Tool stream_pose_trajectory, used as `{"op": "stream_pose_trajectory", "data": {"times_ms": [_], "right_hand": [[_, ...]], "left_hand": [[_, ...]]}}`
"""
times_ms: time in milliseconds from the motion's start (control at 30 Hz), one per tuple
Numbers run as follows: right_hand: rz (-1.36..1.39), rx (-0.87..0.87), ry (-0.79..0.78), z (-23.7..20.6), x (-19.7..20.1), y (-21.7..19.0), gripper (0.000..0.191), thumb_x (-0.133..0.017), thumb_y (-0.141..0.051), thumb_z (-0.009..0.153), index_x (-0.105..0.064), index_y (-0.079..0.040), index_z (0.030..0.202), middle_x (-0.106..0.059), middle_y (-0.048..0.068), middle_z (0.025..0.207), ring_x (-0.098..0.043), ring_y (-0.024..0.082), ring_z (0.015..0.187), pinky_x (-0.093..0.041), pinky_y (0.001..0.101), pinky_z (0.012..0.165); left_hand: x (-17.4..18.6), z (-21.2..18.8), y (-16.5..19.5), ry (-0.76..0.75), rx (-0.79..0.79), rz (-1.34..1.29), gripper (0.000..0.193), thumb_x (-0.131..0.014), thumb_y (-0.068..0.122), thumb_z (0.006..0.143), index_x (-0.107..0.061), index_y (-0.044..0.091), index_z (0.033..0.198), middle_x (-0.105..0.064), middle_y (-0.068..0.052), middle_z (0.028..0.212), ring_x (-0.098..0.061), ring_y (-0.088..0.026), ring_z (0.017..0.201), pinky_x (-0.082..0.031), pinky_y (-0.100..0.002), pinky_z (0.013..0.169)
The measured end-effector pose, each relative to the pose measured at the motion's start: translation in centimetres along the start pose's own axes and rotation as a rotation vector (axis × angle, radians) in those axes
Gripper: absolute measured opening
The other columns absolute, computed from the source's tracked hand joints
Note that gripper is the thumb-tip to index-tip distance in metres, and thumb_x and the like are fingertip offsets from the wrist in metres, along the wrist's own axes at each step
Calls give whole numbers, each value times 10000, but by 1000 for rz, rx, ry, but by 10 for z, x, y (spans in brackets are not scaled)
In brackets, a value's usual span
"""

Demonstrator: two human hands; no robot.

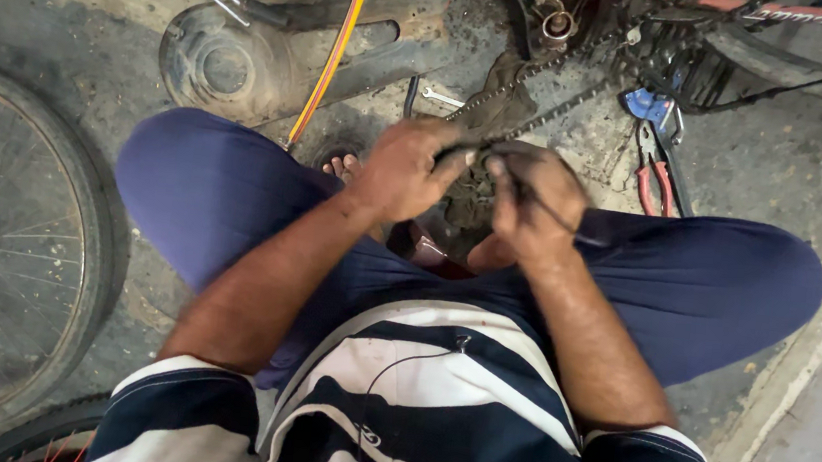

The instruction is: The person sits on the floor and scrubs a bicycle chain with a brush and rag. They hold the chain with one hand and scrub it with the other, repeatedly moving along the chain length.

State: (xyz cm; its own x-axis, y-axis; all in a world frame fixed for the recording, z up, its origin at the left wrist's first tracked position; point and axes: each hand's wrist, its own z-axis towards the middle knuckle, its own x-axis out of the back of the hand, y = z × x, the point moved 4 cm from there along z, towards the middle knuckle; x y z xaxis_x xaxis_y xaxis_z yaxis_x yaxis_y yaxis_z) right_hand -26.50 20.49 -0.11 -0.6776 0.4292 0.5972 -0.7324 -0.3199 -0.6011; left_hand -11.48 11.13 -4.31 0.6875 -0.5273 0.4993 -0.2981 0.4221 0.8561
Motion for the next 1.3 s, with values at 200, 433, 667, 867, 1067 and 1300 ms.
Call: {"op": "stream_pose_trajectory", "data": {"times_ms": [200, 433, 667, 867, 1067, 1300], "right_hand": [[251, -598, 119, -3, 14, 34, 102, -759, -57, 1008, -668, -12, 994, -684, 105, 928, -632, 201, 838, -542, 347, 777], [391, -364, 189, -4, 19, 21, 149, -707, -67, 1045, -583, 9, 1017, -713, 162, 1020, -656, 187, 887, -542, 320, 839], [200, -275, 128, -13, 3, 28, 109, -711, -9, 1018, -603, 3, 1018, -726, 168, 1020, -671, 204, 899, -553, 321, 849], [695, -597, 312, -15, 13, 52, 162, -735, -18, 1033, -574, -29, 1025, -662, 90, 978, -634, 169, 891, -570, 328, 837], [337, -280, 183, -17, 7, 25, 107, -690, -24, 1048, -588, 0, 1027, -731, 142, 1049, -691, 203, 931, -560, 324, 859], [873, -504, 491, -17, 18, 47, 168, -735, -66, 1014, -572, -26, 1012, -699, 111, 971, -673, 198, 846, -614, 388, 829]], "left_hand": [[4, 0, 3, 51, -95, 149, 195, -692, 206, 921, -718, 51, 1036, -714, -148, 989, -658, -388, 982, -480, -499, 898], [11, 1, 2, 78, -114, 166, 191, -697, 213, 929, -716, 54, 1033, -717, -132, 977, -660, -367, 961, -469, -486, 872], [8, -3, 4, 85, -103, 158, 192, -706, 223, 924, -717, 58, 1021, -708, -127, 943, -659, -365, 924, -469, -483, 834], [7, -1, 4, 72, -113, 146, 183, -694, 212, 948, -714, 57, 1042, -711, -132, 974, -660, -375, 949, -482, -482, 848], [4, -2, 1, 53, -98, 117, 214, -689, 216, 939, -717, 52, 1073, -717, -139, 995, -665, -379, 966, -490, -481, 861], [8, -3, 3, 146, -155, 168, 201, -711, 216, 940, -715, 67, 1075, -723, -123, 1023, -672, -355, 978, -488, -474, 888]]}}
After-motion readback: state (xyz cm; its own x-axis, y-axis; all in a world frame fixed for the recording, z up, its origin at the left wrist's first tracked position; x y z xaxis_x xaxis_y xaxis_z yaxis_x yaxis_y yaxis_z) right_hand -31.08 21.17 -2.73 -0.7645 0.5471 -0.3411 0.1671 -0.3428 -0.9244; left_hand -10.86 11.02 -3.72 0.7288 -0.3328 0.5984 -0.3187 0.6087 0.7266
